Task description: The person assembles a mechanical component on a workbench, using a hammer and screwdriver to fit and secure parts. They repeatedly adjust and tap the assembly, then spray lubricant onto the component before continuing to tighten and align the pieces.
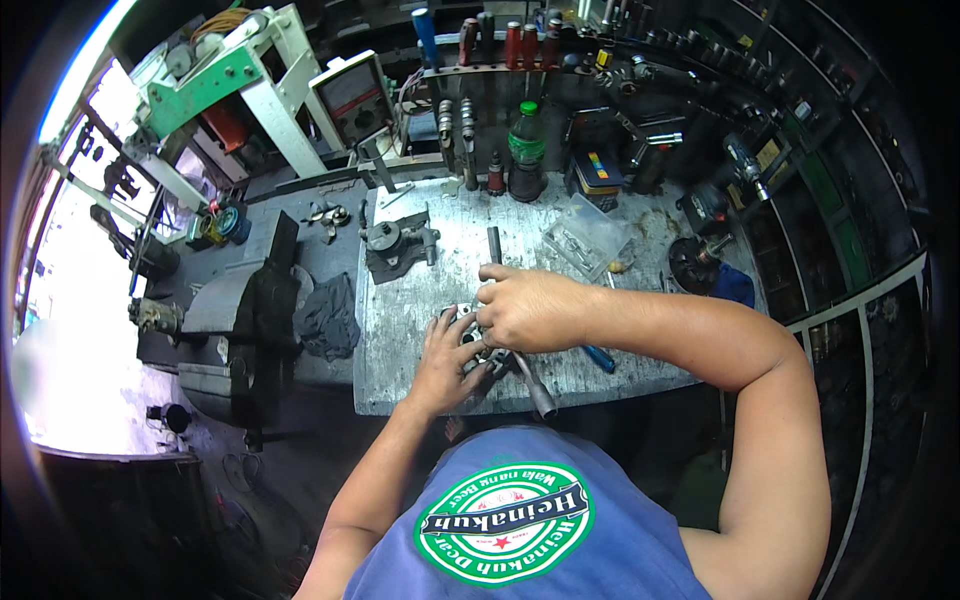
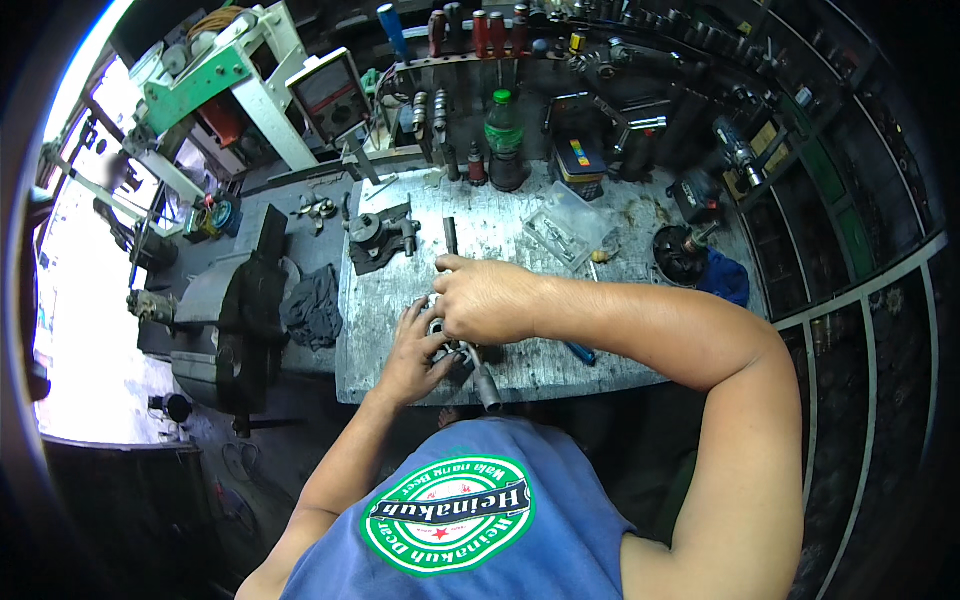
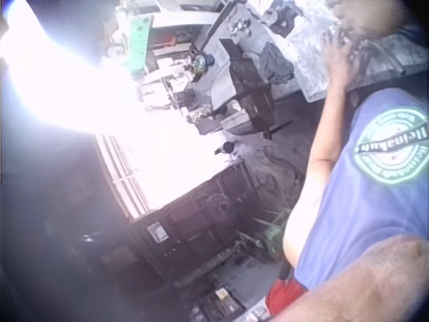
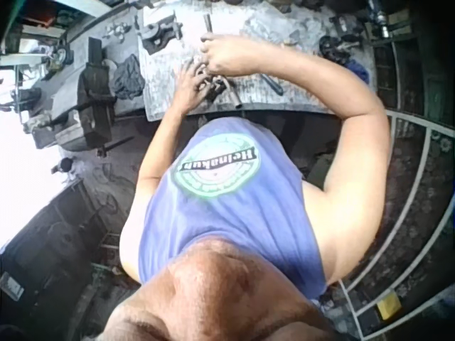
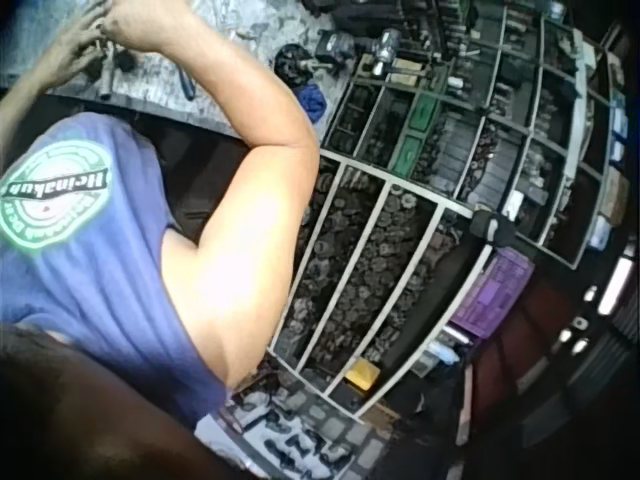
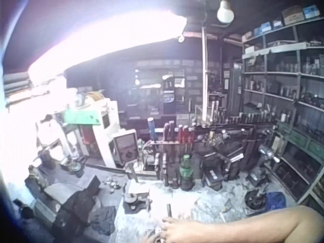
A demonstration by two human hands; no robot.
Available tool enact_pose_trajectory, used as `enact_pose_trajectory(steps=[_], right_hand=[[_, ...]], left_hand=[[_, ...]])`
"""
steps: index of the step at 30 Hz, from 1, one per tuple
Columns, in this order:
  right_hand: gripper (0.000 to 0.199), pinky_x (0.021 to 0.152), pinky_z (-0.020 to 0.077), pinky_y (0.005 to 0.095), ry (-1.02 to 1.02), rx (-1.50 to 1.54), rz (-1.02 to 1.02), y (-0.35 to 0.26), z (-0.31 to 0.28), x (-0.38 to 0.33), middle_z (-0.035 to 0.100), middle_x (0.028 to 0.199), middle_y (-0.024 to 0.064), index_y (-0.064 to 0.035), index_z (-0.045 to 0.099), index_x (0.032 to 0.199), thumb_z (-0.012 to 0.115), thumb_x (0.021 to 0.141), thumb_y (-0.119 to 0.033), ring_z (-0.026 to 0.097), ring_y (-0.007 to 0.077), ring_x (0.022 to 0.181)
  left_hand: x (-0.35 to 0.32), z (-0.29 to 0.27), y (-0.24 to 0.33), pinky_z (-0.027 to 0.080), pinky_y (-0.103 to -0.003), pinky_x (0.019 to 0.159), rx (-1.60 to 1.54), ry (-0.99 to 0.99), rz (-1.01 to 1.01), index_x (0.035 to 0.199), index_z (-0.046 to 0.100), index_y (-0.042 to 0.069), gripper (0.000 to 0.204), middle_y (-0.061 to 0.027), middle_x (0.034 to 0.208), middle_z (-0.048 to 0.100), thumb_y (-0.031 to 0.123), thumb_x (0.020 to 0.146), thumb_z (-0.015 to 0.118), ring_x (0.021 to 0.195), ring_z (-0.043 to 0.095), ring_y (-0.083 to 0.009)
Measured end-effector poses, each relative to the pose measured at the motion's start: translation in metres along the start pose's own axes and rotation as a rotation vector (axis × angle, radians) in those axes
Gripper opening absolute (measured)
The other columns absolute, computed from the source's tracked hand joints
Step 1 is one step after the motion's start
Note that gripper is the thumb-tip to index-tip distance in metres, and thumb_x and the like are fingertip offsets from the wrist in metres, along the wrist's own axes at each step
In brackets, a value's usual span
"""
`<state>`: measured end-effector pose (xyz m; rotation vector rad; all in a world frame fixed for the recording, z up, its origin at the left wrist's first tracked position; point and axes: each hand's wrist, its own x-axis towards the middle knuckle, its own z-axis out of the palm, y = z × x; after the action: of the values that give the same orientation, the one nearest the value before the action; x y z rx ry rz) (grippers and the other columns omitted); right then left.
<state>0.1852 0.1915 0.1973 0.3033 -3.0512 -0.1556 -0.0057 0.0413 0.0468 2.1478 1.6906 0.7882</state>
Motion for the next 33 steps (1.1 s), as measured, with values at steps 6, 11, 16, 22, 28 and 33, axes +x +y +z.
enact_pose_trajectory(steps=[6,11,16,22,28,33], right_hand=[[0.013,0.119,0.0419,0.0457,-0.1,-0.017,-0.068,-0.004,0.002,0.013,0.079,0.099,-0.0036,-0.0203,0.084,0.081,0.074,0.085,-0.027,0.071,0.0199,0.111],[0.015,0.122,0.0399,0.0468,-0.077,-0.078,-0.254,-0.011,0.0,0.02,0.08,0.101,-0.0019,-0.0194,0.085,0.082,0.073,0.086,-0.027,0.07,0.0211,0.115],[0.036,0.091,0.0609,0.0531,-0.458,0.087,0.229,-0.024,0.008,0.035,0.079,0.085,0.0152,-0.0055,0.083,0.09,0.07,0.099,-0.038,0.079,0.0329,0.085],[0.072,0.086,0.0597,0.0526,-0.315,0.9,0.686,0.011,0.01,0.021,0.076,0.096,0.0312,0.0087,0.075,0.108,0.045,0.116,-0.057,0.076,0.0459,0.09],[0.016,0.079,0.057,0.0487,0.325,-0.021,0.364,-0.024,-0.013,-0.009,0.068,0.092,0.0122,-0.0112,0.078,0.084,0.071,0.092,-0.023,0.069,0.0307,0.093],[0.021,0.08,0.0566,0.0467,-0.142,0.153,0.366,-0.034,-0.03,0.016,0.073,0.088,0.0136,-0.0067,0.082,0.091,0.073,0.096,-0.025,0.072,0.0309,0.089]], left_hand=[[-0.004,0.016,-0.002,0.024,-0.07,0.13,0.046,0.054,-0.028,0.128,0.079,0.016,0.038,-0.0155,0.156,0.055,0.028,0.092,0.082,0.156,0.04,-0.044],[-0.003,0.015,0.004,0.024,-0.067,0.13,0.074,0.005,-0.122,0.128,0.078,0.018,0.036,-0.0165,0.155,0.057,0.026,0.092,0.08,0.155,0.041,-0.0406],[-0.001,0.017,0.01,0.028,-0.067,0.128,-0.094,0.179,-0.085,0.119,0.077,0.012,0.03,-0.0128,0.128,0.072,0.018,0.09,0.081,0.131,0.063,-0.0351],[0.001,0.02,-0.001,0.042,-0.058,0.119,-0.137,0.237,-0.023,0.113,0.076,0.009,0.016,-0.0089,0.099,0.076,0.007,0.097,0.073,0.099,0.072,-0.0333],[0.002,0.025,-0.008,0.045,-0.054,0.115,-0.197,0.264,0.015,0.112,0.076,0.009,0.017,-0.0109,0.103,0.077,0.005,0.096,0.075,0.1,0.072,-0.0355],[0.001,0.029,-0.008,0.039,-0.061,0.124,-0.078,0.192,0.034,0.12,0.077,0.018,0.025,-0.0073,0.109,0.076,0.025,0.095,0.078,0.112,0.071,-0.0319]])
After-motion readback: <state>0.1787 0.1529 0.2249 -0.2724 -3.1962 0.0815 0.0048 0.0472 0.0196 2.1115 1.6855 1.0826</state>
